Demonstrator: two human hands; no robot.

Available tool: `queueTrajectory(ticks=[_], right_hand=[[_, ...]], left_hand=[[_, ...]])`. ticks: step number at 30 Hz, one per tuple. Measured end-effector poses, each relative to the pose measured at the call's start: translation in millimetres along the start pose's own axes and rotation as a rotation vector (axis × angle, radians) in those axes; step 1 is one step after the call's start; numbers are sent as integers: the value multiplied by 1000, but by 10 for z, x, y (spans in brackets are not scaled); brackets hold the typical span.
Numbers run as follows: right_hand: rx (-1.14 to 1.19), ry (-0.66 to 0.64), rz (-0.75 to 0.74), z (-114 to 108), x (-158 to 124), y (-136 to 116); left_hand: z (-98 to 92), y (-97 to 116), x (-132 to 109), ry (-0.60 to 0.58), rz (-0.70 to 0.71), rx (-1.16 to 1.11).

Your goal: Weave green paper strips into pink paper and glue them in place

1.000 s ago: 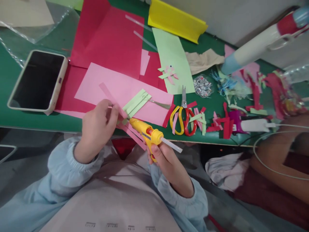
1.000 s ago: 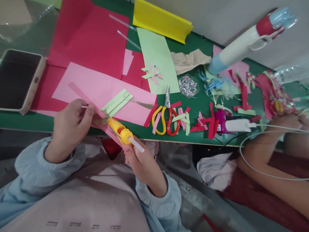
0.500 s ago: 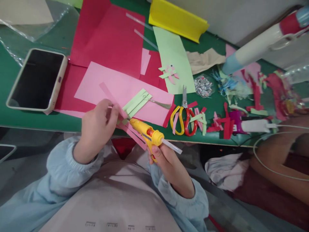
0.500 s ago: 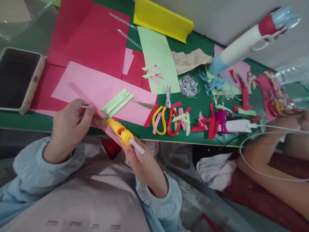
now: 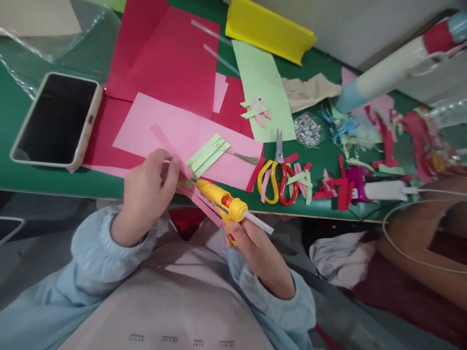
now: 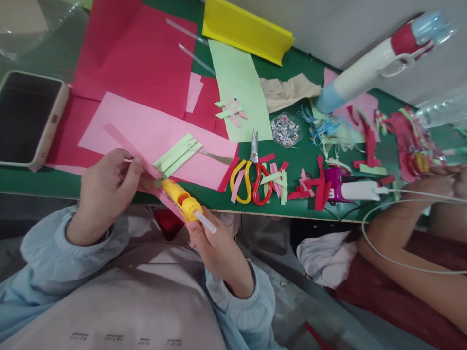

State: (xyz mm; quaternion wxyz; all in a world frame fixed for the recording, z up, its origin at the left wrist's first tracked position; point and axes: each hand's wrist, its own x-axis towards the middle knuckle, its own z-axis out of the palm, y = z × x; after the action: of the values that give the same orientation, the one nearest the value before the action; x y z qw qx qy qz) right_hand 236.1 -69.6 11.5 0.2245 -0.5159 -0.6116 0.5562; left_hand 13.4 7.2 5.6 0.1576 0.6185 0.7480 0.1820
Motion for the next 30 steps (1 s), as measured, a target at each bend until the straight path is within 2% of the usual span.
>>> queueTrajectory(ticks=[13,24,30], right_hand=[[78,8,46,-7,-5,9],[28,12,3,-27,43,-54],[25,-9,34,-32,52,-73]], left_hand=[[0,8,-12,-5,5,-9],[-10,8,-16,-10,-2,6],[-21,18,-18,-38,-8,-1]])
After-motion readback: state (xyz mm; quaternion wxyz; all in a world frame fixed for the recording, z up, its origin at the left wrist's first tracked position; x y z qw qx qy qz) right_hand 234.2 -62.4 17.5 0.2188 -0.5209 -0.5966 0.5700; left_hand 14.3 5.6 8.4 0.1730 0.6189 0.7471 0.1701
